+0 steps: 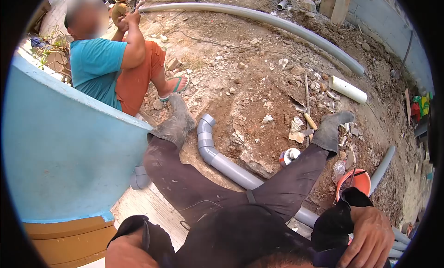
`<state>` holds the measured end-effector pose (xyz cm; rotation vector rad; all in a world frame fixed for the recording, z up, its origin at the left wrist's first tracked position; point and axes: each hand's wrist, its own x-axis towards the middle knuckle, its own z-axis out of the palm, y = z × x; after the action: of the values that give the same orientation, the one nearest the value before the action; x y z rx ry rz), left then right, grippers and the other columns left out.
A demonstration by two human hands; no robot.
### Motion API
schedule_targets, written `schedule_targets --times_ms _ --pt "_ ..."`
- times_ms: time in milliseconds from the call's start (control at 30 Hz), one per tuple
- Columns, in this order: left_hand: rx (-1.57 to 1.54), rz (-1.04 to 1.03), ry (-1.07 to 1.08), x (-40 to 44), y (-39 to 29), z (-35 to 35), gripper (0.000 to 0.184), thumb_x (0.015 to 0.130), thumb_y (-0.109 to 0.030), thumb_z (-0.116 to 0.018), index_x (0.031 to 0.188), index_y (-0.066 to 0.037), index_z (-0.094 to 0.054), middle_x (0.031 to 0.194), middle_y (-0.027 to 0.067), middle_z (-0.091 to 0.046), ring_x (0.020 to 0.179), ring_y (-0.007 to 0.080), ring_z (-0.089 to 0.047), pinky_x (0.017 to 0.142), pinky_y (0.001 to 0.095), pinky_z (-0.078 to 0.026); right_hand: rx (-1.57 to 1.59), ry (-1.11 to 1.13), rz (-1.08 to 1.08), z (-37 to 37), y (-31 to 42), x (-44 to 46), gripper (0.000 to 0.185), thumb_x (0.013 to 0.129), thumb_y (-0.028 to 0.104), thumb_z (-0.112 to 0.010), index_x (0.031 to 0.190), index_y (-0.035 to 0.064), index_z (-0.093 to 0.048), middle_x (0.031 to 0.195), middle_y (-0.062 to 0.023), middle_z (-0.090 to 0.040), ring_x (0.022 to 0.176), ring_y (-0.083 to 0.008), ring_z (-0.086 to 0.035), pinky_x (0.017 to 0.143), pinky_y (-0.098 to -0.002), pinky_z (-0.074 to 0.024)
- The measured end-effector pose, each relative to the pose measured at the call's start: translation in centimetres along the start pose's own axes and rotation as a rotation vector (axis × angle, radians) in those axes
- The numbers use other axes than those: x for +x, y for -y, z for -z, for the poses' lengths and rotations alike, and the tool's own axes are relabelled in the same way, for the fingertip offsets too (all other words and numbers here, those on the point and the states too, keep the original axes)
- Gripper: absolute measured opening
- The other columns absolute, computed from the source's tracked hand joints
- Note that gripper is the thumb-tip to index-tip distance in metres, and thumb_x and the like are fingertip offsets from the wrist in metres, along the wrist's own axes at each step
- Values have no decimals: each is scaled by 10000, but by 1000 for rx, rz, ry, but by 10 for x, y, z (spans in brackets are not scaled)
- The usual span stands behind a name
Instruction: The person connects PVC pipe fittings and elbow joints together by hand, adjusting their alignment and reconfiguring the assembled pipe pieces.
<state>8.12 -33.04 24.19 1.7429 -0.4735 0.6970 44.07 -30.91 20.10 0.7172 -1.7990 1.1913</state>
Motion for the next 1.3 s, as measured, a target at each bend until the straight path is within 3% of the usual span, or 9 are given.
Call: schedule_targets --times_ms 67,167,200,267,433,733,1000,1133,1300 --pt "10 78 -15 0 17 -1 318 996 -277 -596 897 0 -716 893 144 -689 790 302 -665 822 483 -554 -32 40 -267 -18 4 1 324 1020 220 -435 811 160 -676 855 -62 -644 739 -218 -607 770 -367 -494" --pt "56 211 30 -13 39 -5 422 911 -359 -709 1003 53 -724 1011 229 -676 892 379 -652 889 516 -516 -23 130 -423 -31 -29 -37 299 1003 277 -600 875 11 -643 1046 -200 -656 960 -366 -655 849 -484 -510" --pt "24 215 19 -27 46 -7 384 938 -328 -677 1041 39 -727 1097 259 -658 968 412 -649 927 558 -495 48 111 -476 -30 -39 -52 433 953 339 -667 1243 19 -654 1116 -121 -672 965 -324 -643 828 -430 -478" --pt "-18 246 -107 -61 54 -20 470 913 -330 -712 1177 57 -682 1176 289 -642 1097 446 -625 954 576 -478 -33 -114 -688 -33 -49 -85 449 845 288 -790 1181 5 -697 1034 -110 -704 953 -291 -664 835 -385 -493" --pt "27 600 -676 -122 43 -44 683 757 -318 -809 1279 75 -612 1189 224 -650 1097 328 -640 964 442 -489 -409 -644 -1369 -37 -99 -212 382 883 259 -700 1169 7 -680 950 -93 -701 872 -172 -671 788 -316 -515" --pt "438 776 -1232 -206 111 109 501 896 -167 -667 1322 65 -541 1176 161 -661 966 202 -679 866 351 -568 -581 -1319 -1303 -15 -115 -412 314 949 148 -622 1179 -64 -644 1045 -68 -671 906 -126 -612 818 -280 -500" --pt "649 720 -1720 -256 162 169 318 1004 -258 -602 1201 -9 -623 1057 114 -699 772 140 -651 680 299 -594 -796 -801 -1602 20 -126 -407 355 906 221 -657 1177 -9 -656 1081 -171 -702 1017 -291 -669 912 -361 -480" --pt "552 736 -1824 -260 155 168 409 1012 -358 -572 1227 -11 -606 1103 120 -687 789 151 -656 682 319 -599 -755 -935 -1617 22 -136 -400 335 893 209 -658 1172 23 -666 1104 -187 -698 1043 -332 -662 921 -378 -478" --pt "707 958 -1886 -279 144 167 434 989 -377 -607 1263 -41 -587 1142 100 -679 808 158 -662 684 322 -602 -825 -744 -1708 11 -125 -394 396 823 196 -718 1192 61 -664 1090 -159 -678 1064 -340 -607 915 -420 -476"
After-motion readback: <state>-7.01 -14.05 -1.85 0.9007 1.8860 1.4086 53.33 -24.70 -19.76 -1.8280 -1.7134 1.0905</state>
